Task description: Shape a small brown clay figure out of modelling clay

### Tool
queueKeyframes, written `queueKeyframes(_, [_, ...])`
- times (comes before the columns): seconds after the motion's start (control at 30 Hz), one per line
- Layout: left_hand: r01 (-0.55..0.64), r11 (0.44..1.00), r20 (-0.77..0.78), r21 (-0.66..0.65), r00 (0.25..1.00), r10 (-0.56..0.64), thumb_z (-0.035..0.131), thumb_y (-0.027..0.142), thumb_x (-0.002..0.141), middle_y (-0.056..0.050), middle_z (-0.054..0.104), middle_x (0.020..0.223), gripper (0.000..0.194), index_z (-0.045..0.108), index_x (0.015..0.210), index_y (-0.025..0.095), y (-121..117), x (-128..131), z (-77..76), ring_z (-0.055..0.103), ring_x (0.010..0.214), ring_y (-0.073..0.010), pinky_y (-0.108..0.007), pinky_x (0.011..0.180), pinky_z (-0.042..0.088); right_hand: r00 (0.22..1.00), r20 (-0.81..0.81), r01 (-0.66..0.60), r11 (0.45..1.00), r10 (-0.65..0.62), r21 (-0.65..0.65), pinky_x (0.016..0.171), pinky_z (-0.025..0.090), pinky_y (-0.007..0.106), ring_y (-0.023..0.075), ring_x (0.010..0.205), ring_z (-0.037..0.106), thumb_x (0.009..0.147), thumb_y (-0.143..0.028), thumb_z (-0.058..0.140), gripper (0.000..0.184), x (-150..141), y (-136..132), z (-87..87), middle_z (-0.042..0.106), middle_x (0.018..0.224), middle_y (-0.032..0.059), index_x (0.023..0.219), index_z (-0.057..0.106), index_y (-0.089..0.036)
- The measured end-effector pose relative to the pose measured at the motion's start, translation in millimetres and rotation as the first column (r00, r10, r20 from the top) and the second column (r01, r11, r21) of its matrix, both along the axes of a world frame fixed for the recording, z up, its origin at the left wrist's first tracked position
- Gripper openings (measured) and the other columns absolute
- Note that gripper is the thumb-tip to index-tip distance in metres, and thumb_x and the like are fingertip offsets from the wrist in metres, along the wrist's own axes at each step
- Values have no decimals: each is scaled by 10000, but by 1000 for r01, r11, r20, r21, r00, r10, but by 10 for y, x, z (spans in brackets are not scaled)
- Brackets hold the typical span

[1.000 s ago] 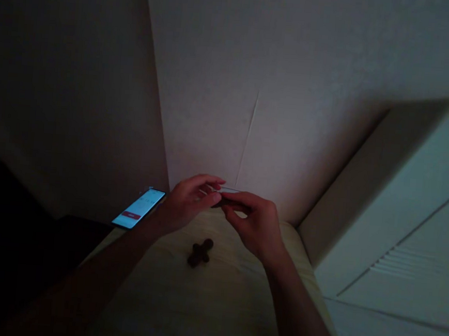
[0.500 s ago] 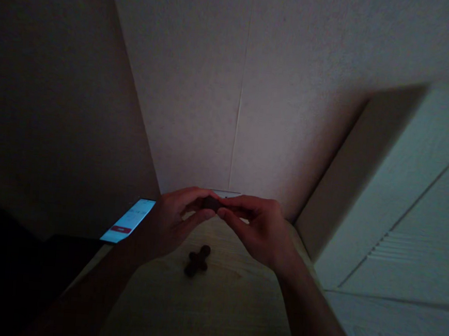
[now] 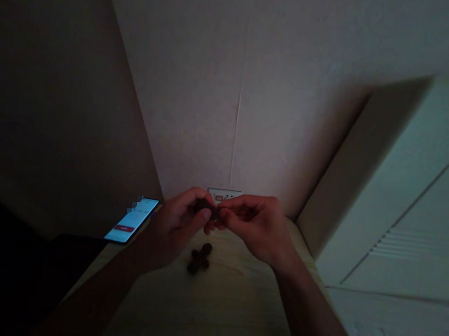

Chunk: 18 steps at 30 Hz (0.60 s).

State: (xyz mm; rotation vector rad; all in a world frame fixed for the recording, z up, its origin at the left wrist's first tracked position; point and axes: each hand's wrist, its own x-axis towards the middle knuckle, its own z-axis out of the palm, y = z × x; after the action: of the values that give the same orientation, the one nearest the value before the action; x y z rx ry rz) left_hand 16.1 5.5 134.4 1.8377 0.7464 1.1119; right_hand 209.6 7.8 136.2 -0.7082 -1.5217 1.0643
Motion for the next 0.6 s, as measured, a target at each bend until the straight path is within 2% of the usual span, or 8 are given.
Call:
queueKeyframes(0.1, [91,984,144,-155,987,-68,566,271,989,-7,647,804,115,562,1011,159,6,6,24,613,717,-137,-288,697,513,999,-28,-45,997,44,-63,589,609,173,105,598,738,844,-211,807,36,17,18,11,810,701,18,846,842,-206])
queueKeyframes(0.2, [98,980,146,-174,987,-73,595,228,963,-16,683,847,115,563,1047,157,16,19,33,634,751,-139,-293,730,524,1000,21,-7,999,8,-40,589,582,173,98,609,710,839,-215,812,36,11,13,26,793,692,17,841,842,-196])
queueKeyframes(0.27, [42,993,75,-109,997,-34,618,233,962,-22,710,902,148,581,1088,165,11,23,35,659,810,-145,-290,761,526,999,48,22,1000,-21,-17,598,574,185,101,618,698,832,-218,815,37,-1,6,35,786,697,16,844,843,-198])
queueKeyframes(0.37, [-70,996,-66,61,995,74,612,235,979,-32,734,964,132,629,1093,171,-13,29,38,687,890,-155,-286,797,521,998,61,28,999,-27,-20,609,578,203,110,625,694,838,-244,804,62,-15,3,27,779,696,20,852,839,-195])
queueKeyframes(0.5, [-160,929,-245,334,937,250,568,161,984,-51,712,957,100,650,1038,142,-47,49,33,666,878,-160,-287,800,494,994,62,95,994,-92,-54,545,569,214,117,559,671,750,-258,871,114,-40,5,-19,751,635,11,794,808,-174])
queueKeyframes(0.6, [-167,908,-272,383,920,284,533,154,991,-48,684,914,110,641,992,137,-61,56,36,640,834,-157,-286,767,476,990,44,137,988,-135,-71,520,562,206,108,523,655,703,-230,898,143,-62,-4,-36,738,613,-2,780,794,-169])
